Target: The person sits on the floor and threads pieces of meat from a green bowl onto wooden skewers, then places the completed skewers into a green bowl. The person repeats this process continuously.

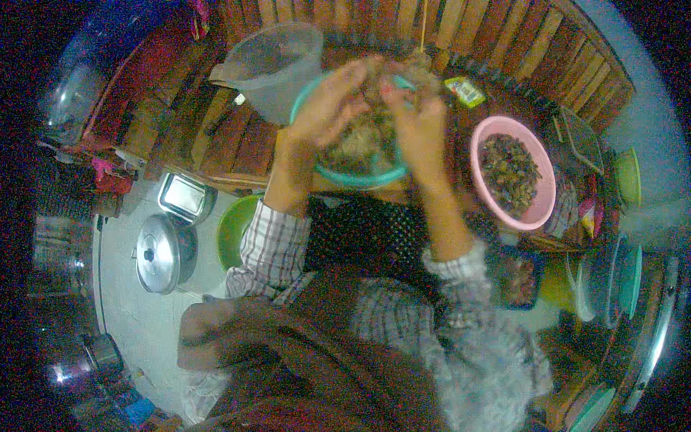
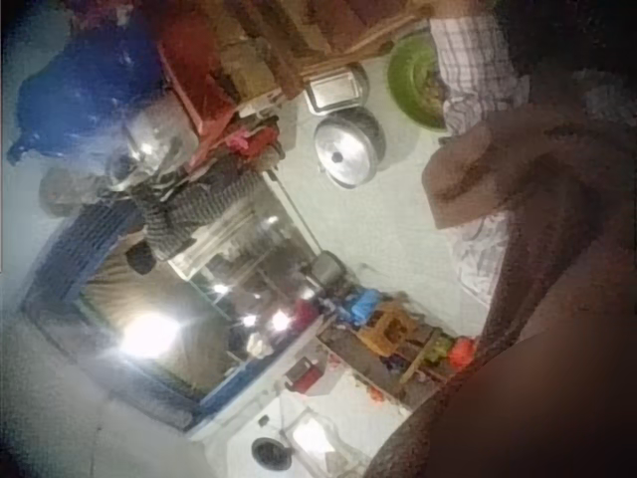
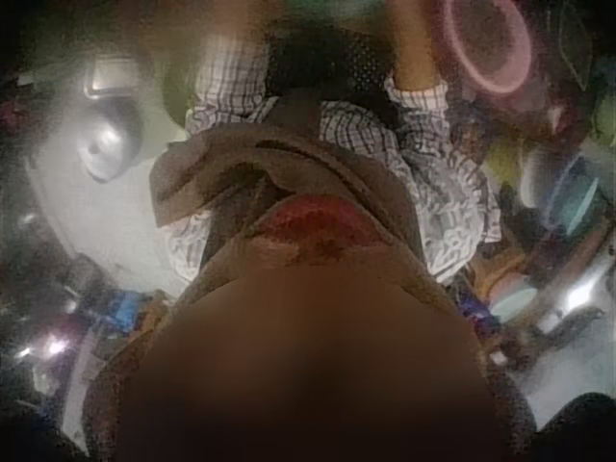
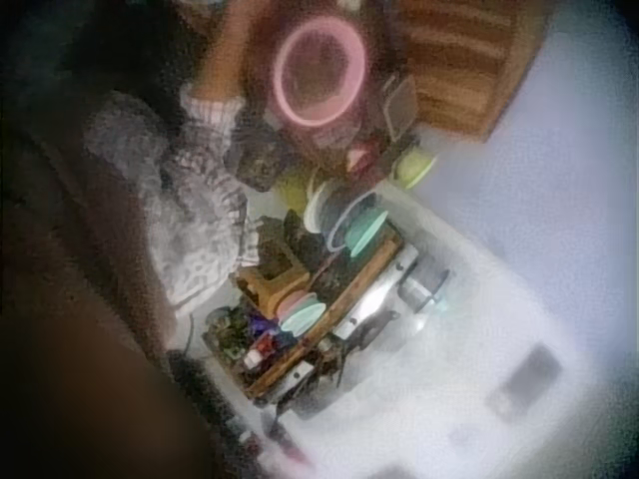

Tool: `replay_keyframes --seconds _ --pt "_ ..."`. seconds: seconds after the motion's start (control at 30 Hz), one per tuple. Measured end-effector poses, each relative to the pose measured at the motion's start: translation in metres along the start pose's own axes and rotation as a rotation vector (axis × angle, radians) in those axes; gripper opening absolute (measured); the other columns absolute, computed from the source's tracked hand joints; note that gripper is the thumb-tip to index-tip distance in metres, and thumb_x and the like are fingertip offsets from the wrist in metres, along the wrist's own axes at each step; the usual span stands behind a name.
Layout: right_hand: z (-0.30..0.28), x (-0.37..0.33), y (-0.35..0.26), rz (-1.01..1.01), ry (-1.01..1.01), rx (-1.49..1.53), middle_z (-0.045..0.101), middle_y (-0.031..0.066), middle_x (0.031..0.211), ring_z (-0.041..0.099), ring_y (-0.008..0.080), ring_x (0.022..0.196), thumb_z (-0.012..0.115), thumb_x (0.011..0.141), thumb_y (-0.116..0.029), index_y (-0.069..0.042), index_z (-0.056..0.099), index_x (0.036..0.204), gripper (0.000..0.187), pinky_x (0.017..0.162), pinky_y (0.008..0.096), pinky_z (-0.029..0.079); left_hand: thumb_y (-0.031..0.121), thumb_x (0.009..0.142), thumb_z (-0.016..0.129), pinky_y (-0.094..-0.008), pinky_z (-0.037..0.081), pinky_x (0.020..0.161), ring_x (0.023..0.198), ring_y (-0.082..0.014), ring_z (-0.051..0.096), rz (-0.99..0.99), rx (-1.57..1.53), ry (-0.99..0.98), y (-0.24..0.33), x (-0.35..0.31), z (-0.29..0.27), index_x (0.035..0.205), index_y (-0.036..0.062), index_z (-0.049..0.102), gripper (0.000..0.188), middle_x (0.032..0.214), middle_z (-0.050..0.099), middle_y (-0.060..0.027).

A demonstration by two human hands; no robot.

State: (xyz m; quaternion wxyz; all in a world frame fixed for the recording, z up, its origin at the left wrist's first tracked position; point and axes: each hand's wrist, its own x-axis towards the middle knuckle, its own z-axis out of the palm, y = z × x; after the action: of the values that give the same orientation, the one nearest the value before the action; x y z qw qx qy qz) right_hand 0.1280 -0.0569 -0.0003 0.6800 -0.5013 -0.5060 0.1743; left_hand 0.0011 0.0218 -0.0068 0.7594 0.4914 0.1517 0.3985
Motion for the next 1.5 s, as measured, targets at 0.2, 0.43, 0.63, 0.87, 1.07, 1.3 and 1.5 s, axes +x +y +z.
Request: replay_keyframes --seconds 0.2,0.43,0.63,0.87,1.07,1.3,1.5 --pt "-0.001 0.001 0.000 -0.027 -0.046 0.001 0.068 0.0067 0.101 0.062 0.0155 0.091 0.070 0.084 -0.013 -0.003 0.064 0.112 0.030 0.081 0.0299 0.050 0.034 0.095 0.054 -0.0362 0.055 0.083 0.106 -0.0186 0.061 0.010 -0.136 -0.149 0.001 -0.001 -0.002 0.128 0.0055 0.051 0.044 0.124 0.059 -0.0094" --pt "-0.006 -0.001 -0.008 0.017 -0.106 -0.057 0.064 0.0047 0.105 0.052 0.0114 0.083 0.072 0.082 -0.011 -0.002 0.061 0.119 0.039 0.081 0.0276 0.044 0.033 0.097 0.053 -0.0371 0.055 0.084 0.106 -0.0183 0.060 -0.058 -0.163 -0.043 -0.006 0.000 -0.006 0.127 0.0054 0.052 0.041 0.125 0.058 -0.0081" --pt "-0.013 0.000 -0.004 0.192 -0.142 -0.036 0.064 0.0049 0.099 0.057 0.0119 0.094 0.066 0.089 -0.016 -0.002 0.064 0.114 0.029 0.086 0.0260 0.044 0.029 0.099 0.049 -0.0369 0.052 0.087 0.099 -0.0207 0.061 -0.090 -0.227 -0.021 -0.012 0.009 -0.019 0.122 0.0038 0.056 0.035 0.114 0.063 -0.0086" --pt "-0.034 -0.004 -0.006 0.275 -0.192 -0.096 0.063 0.0055 0.101 0.054 0.0099 0.092 0.059 0.093 -0.024 -0.004 0.062 0.122 0.035 0.086 0.0262 0.042 0.019 0.094 0.056 -0.0414 0.043 0.103 0.118 -0.0345 0.053 0.040 -0.288 -0.135 -0.004 0.007 -0.029 0.132 0.0005 0.045 0.044 0.128 0.055 -0.0173" --pt "-0.052 -0.016 -0.022 0.264 -0.347 -0.213 0.064 0.0065 0.113 0.056 0.0133 0.103 0.063 0.090 -0.024 0.003 0.060 0.121 0.041 0.094 0.0296 0.041 0.013 0.089 0.062 -0.0363 0.051 0.090 0.109 -0.0294 0.059 0.195 -0.253 -0.138 0.007 0.004 -0.033 0.127 0.0051 0.046 0.041 0.120 0.057 -0.0139" --pt "-0.064 -0.038 -0.034 0.228 -0.350 -0.179 0.069 0.0137 0.105 0.063 0.0202 0.097 0.065 0.089 -0.031 0.005 0.063 0.112 0.043 0.088 0.0320 0.048 0.009 0.083 0.069 -0.0440 0.051 0.092 0.111 -0.0323 0.058 0.389 -0.241 -0.198 0.018 -0.003 -0.040 0.129 0.0107 0.045 0.052 0.117 0.056 -0.0115" --pt "-0.070 -0.043 -0.051 0.219 -0.393 -0.379 0.070 0.0148 0.089 0.066 0.0196 0.083 0.054 0.096 -0.025 0.004 0.066 0.101 0.032 0.076 0.0322 0.050 0.008 0.081 0.071 -0.0467 0.053 0.089 0.112 -0.0352 0.057 0.444 -0.230 -0.210 0.018 -0.005 -0.043 0.128 0.0112 0.045 0.054 0.114 0.056 -0.0105"
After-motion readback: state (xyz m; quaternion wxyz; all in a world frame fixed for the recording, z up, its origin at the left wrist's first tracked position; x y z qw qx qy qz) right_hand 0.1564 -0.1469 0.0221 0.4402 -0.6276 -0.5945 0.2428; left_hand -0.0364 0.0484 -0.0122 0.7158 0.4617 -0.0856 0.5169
